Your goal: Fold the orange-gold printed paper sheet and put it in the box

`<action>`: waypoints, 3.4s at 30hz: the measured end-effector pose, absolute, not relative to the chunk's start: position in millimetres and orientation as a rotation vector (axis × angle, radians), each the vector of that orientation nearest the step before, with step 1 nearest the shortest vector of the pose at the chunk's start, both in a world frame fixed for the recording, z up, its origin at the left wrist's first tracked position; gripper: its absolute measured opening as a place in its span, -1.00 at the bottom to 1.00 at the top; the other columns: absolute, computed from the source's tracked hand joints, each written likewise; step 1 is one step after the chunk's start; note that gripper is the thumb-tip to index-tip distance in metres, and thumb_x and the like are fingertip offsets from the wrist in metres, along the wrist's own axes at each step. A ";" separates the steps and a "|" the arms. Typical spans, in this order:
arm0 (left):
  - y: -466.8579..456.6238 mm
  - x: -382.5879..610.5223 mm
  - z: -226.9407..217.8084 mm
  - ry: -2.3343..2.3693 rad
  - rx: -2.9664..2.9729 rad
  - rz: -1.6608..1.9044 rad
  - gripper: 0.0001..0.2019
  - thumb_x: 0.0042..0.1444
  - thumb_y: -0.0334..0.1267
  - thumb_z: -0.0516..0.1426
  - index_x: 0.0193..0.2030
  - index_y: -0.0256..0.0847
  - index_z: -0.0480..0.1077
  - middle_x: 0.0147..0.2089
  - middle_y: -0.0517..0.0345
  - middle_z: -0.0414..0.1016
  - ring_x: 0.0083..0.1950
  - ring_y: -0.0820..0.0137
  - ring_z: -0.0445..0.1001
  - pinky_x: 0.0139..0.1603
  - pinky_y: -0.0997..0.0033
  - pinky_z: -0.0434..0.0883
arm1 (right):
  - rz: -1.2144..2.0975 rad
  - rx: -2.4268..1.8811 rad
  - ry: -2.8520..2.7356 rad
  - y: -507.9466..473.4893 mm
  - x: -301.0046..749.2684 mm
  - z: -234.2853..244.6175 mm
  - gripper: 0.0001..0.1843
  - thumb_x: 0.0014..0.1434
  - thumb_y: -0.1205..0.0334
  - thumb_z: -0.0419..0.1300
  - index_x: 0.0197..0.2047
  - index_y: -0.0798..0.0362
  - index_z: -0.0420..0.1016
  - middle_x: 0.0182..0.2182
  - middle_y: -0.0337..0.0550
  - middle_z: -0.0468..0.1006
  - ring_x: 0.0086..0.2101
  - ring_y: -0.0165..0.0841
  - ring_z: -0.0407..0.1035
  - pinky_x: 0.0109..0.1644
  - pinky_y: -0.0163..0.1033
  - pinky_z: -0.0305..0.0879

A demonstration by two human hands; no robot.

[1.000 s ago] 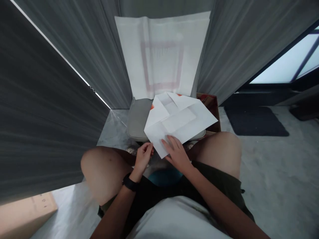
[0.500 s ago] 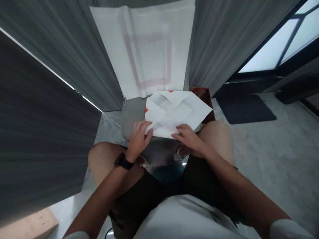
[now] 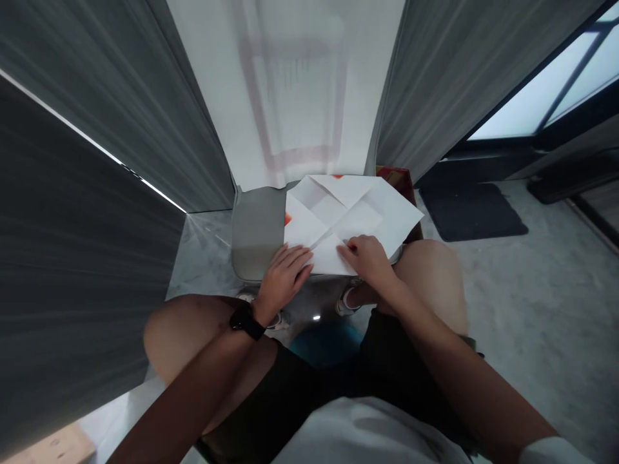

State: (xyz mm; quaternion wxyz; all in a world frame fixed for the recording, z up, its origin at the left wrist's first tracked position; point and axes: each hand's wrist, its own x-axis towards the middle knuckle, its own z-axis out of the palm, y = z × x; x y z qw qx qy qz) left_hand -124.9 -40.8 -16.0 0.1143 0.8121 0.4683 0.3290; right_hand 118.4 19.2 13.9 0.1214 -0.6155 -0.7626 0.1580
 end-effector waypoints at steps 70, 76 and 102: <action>-75.9 -68.2 -34.0 1.911 2.571 0.521 -0.42 0.49 -0.08 -0.03 0.53 -0.34 0.17 0.58 -0.17 0.13 0.59 -0.01 0.11 0.54 -0.14 0.13 | -0.100 -1.422 -2.238 -55.1 107.8 -44.2 -0.49 0.52 0.13 -0.01 0.38 0.18 0.42 0.35 0.19 0.43 0.36 -0.05 0.26 0.51 0.22 0.02; -76.5 -68.1 -34.2 1.904 2.548 0.569 -0.43 0.47 -0.09 0.00 0.50 -0.33 0.22 0.57 -0.13 0.16 0.58 0.01 0.12 0.54 -0.12 0.14 | -0.110 -1.329 -2.173 -37.6 99.1 -31.0 -0.52 0.53 0.18 -0.04 0.35 0.19 0.45 0.31 0.14 0.49 0.34 -0.11 0.29 0.53 0.17 0.01; -75.3 -64.1 -35.7 1.944 2.395 0.650 -0.48 0.49 -0.26 -0.07 0.54 -0.18 0.18 0.56 -0.02 0.20 0.59 0.11 0.13 0.54 -0.14 0.17 | -0.002 -1.396 -2.362 -12.4 86.9 -39.0 -0.41 0.55 0.12 -0.13 0.51 0.16 0.22 0.40 0.14 0.36 0.41 -0.11 0.20 0.52 0.16 0.01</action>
